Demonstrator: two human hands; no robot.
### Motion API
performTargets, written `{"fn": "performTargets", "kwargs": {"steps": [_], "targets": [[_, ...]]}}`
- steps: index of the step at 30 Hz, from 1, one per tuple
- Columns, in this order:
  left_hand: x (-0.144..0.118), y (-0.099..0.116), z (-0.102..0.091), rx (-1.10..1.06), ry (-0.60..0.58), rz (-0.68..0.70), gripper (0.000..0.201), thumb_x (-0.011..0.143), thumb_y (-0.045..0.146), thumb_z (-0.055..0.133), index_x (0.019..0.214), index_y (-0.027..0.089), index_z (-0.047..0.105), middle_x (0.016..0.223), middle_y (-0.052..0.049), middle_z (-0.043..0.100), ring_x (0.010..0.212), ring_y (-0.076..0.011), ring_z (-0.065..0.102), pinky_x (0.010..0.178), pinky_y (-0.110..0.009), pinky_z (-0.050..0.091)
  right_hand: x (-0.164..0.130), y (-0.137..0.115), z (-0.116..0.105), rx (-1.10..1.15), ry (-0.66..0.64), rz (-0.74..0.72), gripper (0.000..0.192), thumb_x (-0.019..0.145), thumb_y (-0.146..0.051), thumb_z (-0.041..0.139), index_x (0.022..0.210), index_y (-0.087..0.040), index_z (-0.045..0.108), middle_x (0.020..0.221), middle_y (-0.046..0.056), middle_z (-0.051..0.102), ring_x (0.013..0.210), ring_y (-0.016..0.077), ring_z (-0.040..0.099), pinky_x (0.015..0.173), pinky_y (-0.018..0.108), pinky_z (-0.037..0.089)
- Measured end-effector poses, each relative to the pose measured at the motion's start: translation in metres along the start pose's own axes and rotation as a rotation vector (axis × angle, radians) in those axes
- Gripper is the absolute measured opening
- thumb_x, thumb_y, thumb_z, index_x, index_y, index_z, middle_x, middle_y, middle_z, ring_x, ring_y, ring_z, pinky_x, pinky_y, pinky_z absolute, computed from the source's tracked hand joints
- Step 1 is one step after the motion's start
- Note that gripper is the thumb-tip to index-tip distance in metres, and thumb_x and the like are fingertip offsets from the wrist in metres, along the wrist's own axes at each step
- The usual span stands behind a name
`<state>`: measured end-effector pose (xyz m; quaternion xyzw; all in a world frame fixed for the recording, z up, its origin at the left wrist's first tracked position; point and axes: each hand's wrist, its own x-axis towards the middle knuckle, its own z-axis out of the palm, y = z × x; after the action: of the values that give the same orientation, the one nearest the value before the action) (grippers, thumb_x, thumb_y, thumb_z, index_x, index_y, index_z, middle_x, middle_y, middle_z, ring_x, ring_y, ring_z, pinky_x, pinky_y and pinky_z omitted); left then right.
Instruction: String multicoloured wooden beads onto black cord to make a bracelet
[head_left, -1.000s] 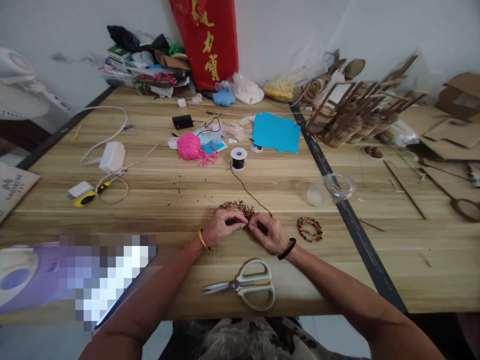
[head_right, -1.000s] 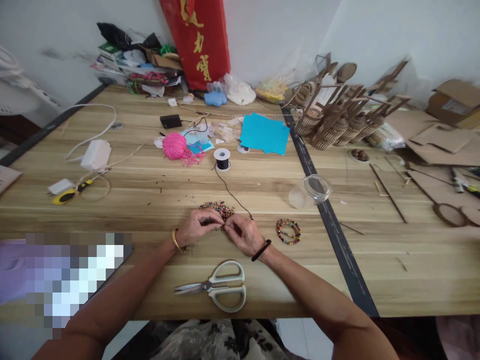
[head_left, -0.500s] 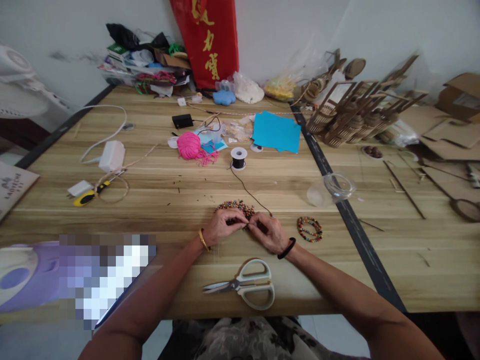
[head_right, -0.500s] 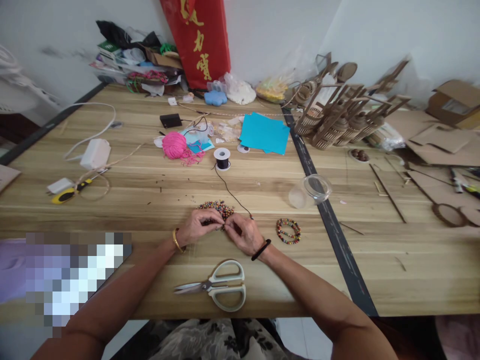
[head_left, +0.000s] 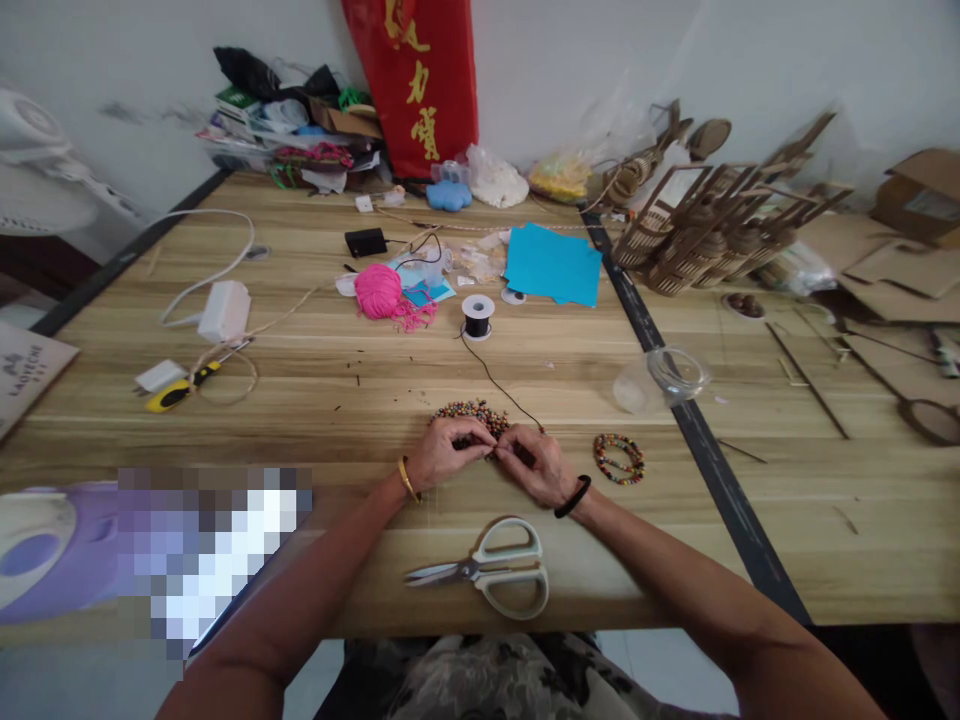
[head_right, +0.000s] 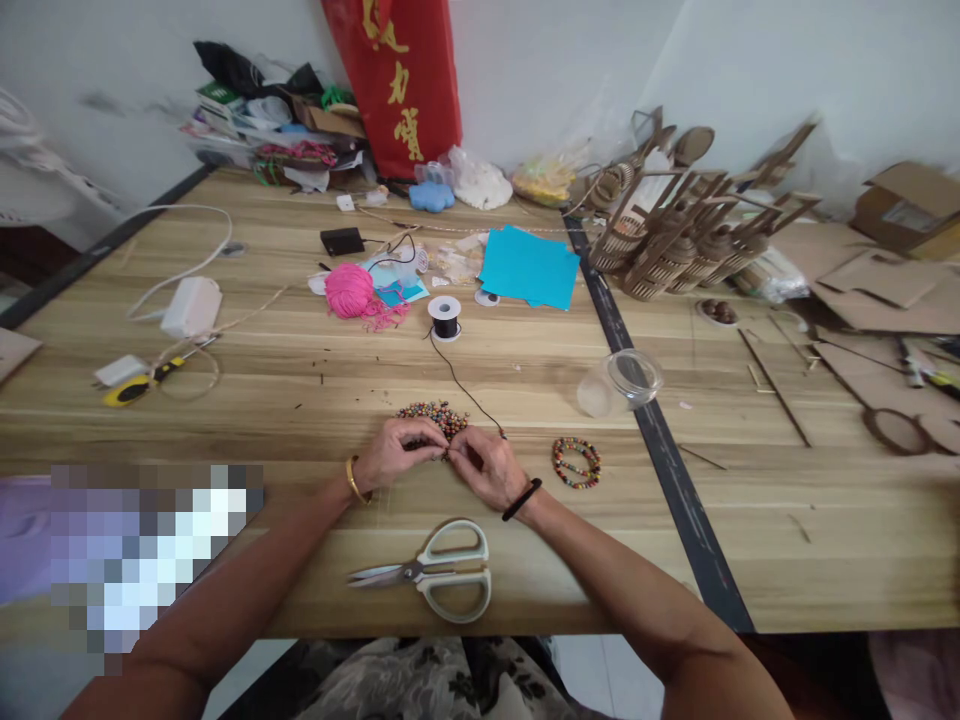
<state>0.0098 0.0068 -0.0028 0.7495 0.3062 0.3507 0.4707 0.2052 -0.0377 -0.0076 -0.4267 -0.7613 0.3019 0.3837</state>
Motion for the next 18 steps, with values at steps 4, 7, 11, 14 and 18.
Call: {"fn": "performTargets", "kwargs": {"steps": [4,7,11,14,18], "targets": [[0.0003,-0.0005,0.0002,0.001,0.005,-0.006,0.01,0.08,0.021,0.068,0.08,0.012,0.073,0.081,-0.009,0.073,0.077,-0.0162,0.067,0.076,-0.027,0.052,-0.0005,0.001,0.0004,-0.004,-0.004,0.004,0.011,0.091,-0.023,0.051,0.082,-0.018,0.056,0.067,0.0,0.056,0.057,0.011,0.048,0.054,0.023,0.038],[0.0006,-0.0001,0.0004,-0.01,0.006,-0.003,0.012,0.08,0.023,0.068,0.079,0.012,0.072,0.08,-0.009,0.073,0.076,-0.016,0.067,0.075,-0.027,0.052,-0.001,0.0021,0.0006,-0.008,-0.008,0.001,0.012,0.092,-0.024,0.051,0.083,-0.018,0.056,0.066,0.0,0.056,0.057,0.011,0.048,0.054,0.022,0.038],[0.001,0.0012,0.0003,-0.022,-0.003,-0.014,0.013,0.08,0.025,0.068,0.079,0.012,0.072,0.081,-0.009,0.073,0.077,-0.0161,0.067,0.075,-0.027,0.052,-0.0008,0.0019,0.0005,-0.019,-0.011,0.002,0.013,0.092,-0.026,0.051,0.082,-0.018,0.056,0.067,0.0,0.057,0.057,0.0111,0.048,0.054,0.022,0.039],[0.0009,0.0011,0.0,-0.013,0.001,-0.025,0.013,0.08,0.025,0.069,0.079,0.013,0.072,0.08,-0.008,0.073,0.077,-0.0164,0.067,0.074,-0.028,0.052,-0.0003,0.0005,0.0002,-0.017,-0.02,0.001,0.014,0.093,-0.026,0.05,0.082,-0.019,0.056,0.067,0.0,0.057,0.058,0.0116,0.049,0.055,0.023,0.039],[0.0006,-0.0001,0.0,-0.01,-0.002,-0.012,0.012,0.08,0.024,0.069,0.079,0.012,0.072,0.08,-0.009,0.073,0.076,-0.0165,0.067,0.075,-0.028,0.052,-0.0002,-0.0005,0.0001,-0.016,-0.015,0.001,0.016,0.094,-0.028,0.049,0.083,-0.019,0.056,0.067,0.0,0.057,0.057,0.0119,0.049,0.054,0.023,0.039]]}}
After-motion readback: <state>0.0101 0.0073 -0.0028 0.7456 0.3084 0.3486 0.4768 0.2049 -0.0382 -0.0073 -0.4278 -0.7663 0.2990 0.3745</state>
